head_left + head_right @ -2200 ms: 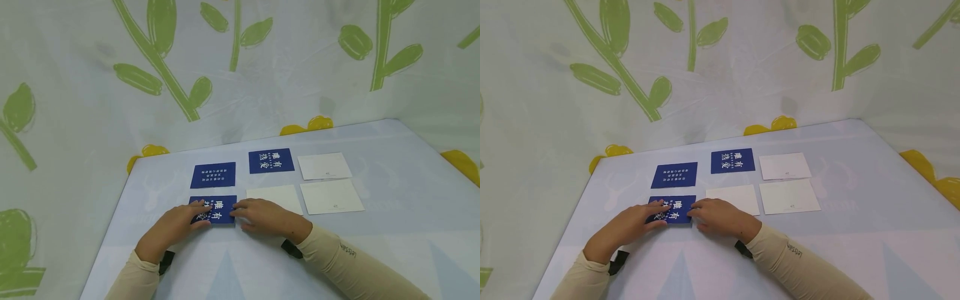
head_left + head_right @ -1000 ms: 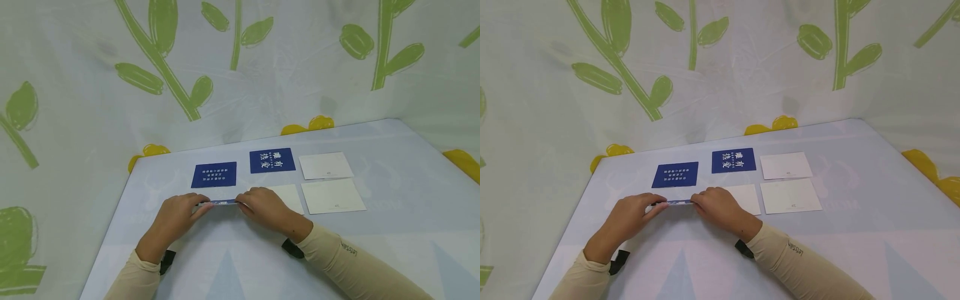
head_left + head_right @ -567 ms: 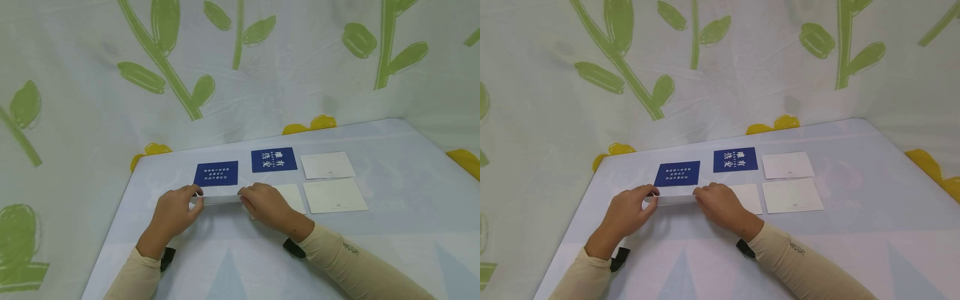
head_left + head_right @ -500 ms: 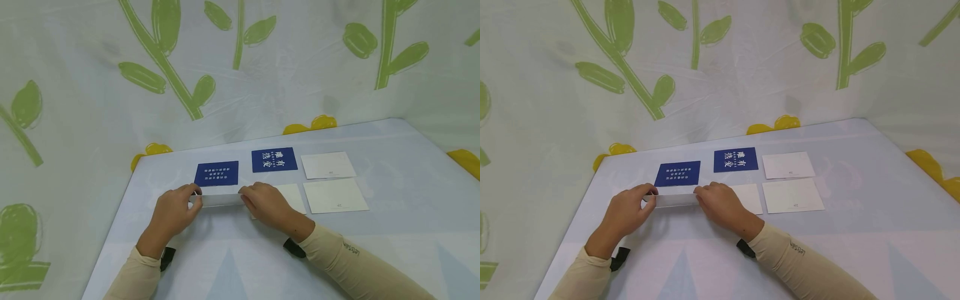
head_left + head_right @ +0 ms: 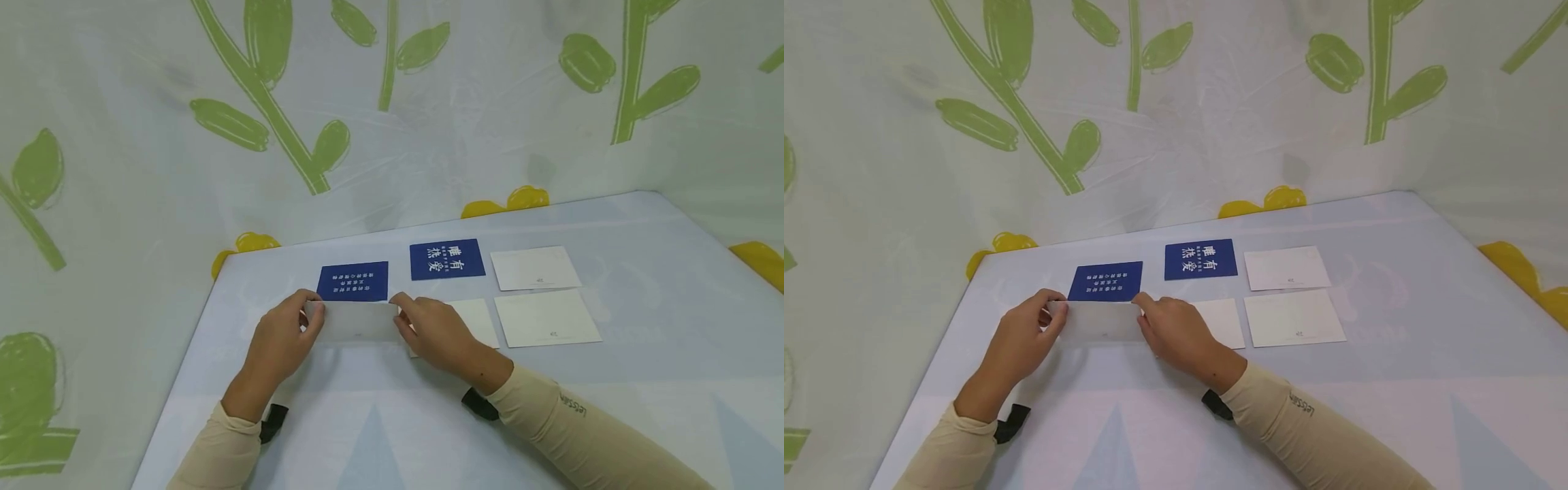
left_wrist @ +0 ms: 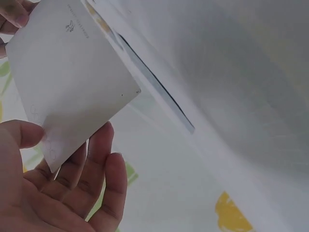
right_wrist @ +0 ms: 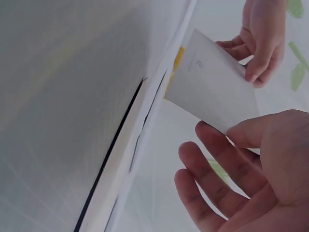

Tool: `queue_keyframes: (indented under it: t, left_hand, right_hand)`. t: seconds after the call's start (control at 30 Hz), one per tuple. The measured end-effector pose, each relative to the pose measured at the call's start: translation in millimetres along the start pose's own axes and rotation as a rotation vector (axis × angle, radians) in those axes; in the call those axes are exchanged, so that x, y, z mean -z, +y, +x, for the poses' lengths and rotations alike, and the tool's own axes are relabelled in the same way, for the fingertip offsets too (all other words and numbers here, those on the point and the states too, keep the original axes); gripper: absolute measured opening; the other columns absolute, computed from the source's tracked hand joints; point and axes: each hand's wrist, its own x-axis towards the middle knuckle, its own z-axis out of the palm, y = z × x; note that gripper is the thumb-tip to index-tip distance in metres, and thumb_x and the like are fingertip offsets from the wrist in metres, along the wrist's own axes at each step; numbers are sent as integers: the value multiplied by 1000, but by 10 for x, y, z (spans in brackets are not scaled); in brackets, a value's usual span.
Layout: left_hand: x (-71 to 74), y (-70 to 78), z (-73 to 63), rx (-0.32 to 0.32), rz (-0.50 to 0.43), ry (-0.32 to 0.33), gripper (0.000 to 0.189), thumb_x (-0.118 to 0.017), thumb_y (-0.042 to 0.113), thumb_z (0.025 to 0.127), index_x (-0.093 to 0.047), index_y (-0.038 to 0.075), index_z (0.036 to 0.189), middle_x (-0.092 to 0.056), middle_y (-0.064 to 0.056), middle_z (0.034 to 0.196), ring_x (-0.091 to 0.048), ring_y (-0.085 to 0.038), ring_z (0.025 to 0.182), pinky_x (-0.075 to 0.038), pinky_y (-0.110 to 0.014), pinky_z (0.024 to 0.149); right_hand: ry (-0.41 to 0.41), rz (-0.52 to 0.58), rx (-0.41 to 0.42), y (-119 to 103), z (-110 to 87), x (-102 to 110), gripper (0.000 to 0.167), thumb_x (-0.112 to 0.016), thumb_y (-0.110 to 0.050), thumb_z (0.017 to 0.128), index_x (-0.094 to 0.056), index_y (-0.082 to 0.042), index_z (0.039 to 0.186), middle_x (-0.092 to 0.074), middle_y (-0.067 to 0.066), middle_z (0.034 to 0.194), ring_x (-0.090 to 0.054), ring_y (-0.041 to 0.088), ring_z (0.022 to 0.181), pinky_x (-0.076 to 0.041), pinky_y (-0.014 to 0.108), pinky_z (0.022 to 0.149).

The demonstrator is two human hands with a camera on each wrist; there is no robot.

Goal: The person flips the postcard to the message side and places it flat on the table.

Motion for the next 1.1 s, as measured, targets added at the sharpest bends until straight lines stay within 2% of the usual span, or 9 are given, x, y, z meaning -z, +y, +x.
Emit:
queue_keyframes:
  t: [0.13,0.3,0.4,0.83,1.1]
  left_hand:
    - [-13,5,1,8,0,-2,25,-61,26,99,-62,8,115,-65,-5,83,-58,-17,72,-46,-25,57]
    - [-21,11,20,30,-1,-17,35,-65,27,96,-58,9,126,-65,-8,91,-56,-17,71,-46,-24,57]
    - [-22,14,25,45,-8,-30,40,-67,26,95,-56,10,130,-65,-10,99,-57,-17,72,-46,-24,57]
    - [-36,6,2,19,-21,-16,50,-77,23,88,-55,8,131,-60,-10,105,-56,-17,73,-46,-21,55]
    - [-44,-13,7,38,-28,-59,54,-80,27,85,-57,9,130,-58,-11,109,-53,-17,73,-45,-22,58]
  right_hand:
    - [-4,24,-15,3,-3,0,40,-67,-17,96,-55,-17,134,-73,-1,88,-56,6,67,-46,17,59]
    - [-18,70,-13,15,2,1,59,-70,-15,93,-44,-20,146,-70,-4,84,-51,4,63,-44,15,56]
    - [-31,104,-23,16,1,-3,64,-71,-14,92,-40,-20,148,-67,-6,82,-50,4,63,-45,16,58]
    - [-77,112,-55,-6,22,-11,56,-72,-15,91,-47,-22,141,-66,-6,84,-50,6,65,-44,18,57]
    - [-104,85,-54,-7,28,-38,46,-72,-16,91,-56,-24,134,-66,-7,85,-51,6,69,-45,18,60]
